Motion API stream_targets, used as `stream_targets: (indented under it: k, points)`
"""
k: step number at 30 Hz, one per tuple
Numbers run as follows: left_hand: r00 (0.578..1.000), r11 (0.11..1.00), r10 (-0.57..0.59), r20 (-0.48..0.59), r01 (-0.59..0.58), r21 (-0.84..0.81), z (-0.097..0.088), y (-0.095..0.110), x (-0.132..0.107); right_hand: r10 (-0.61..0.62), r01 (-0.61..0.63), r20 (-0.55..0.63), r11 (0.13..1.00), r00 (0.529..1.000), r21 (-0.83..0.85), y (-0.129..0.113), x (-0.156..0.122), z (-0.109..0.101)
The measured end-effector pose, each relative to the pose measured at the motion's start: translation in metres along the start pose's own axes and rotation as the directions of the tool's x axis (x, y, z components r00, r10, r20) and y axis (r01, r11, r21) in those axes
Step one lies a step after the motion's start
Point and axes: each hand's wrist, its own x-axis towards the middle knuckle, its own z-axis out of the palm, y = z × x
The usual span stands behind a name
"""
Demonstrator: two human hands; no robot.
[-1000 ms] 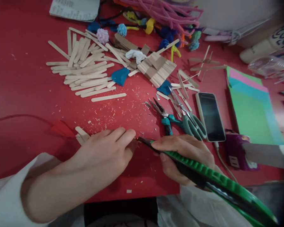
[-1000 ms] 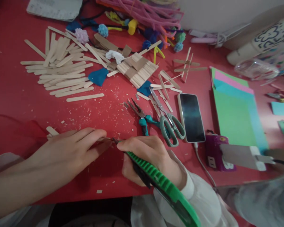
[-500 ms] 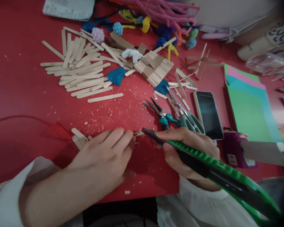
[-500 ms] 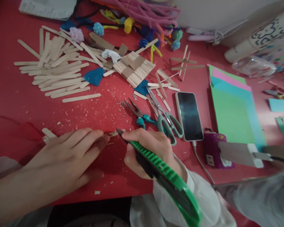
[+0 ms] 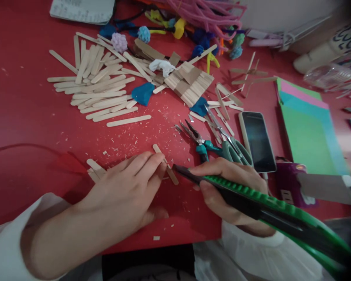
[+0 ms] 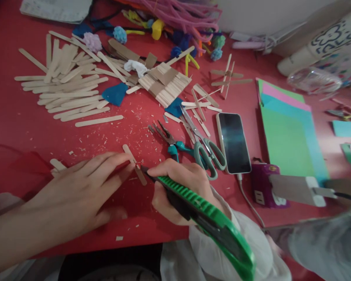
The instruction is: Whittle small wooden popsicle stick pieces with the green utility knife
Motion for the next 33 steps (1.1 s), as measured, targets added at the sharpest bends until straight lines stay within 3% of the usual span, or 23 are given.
stream_targets:
  k: [4,10,16,22,30,33]
  points:
    - [0.999,0.999,0.037,-0.007,-0.037,-0.016,0.003,0.001,-0.002,0.058,-0.06,-0.039,0.997,0.998,-0.038,-0.004,0.002,0.0]
    - [0.997,0.994,0.047,0.056,-0.041,-0.105,0.005,0.0,-0.001,-0.025,0.031,-0.097,0.997,0.995,0.066,0.005,0.0,0.006]
    - [0.995,0.989,0.058,0.082,-0.045,-0.142,0.008,0.0,-0.001,-0.014,0.017,-0.047,0.997,0.999,0.071,0.002,-0.001,0.009]
    - [0.995,0.989,0.049,0.084,-0.036,-0.146,0.009,-0.001,-0.003,-0.062,0.067,-0.082,0.996,0.995,0.052,0.001,-0.001,0.015]
    - [0.995,0.984,0.076,0.063,-0.065,-0.164,0.01,-0.002,-0.003,-0.2,0.2,0.009,0.979,0.98,-0.048,-0.008,0.003,0.01]
    - [0.995,0.982,0.078,0.065,-0.065,-0.178,0.01,-0.002,-0.004,-0.138,0.138,-0.003,0.989,0.99,-0.052,-0.011,0.0,0.012]
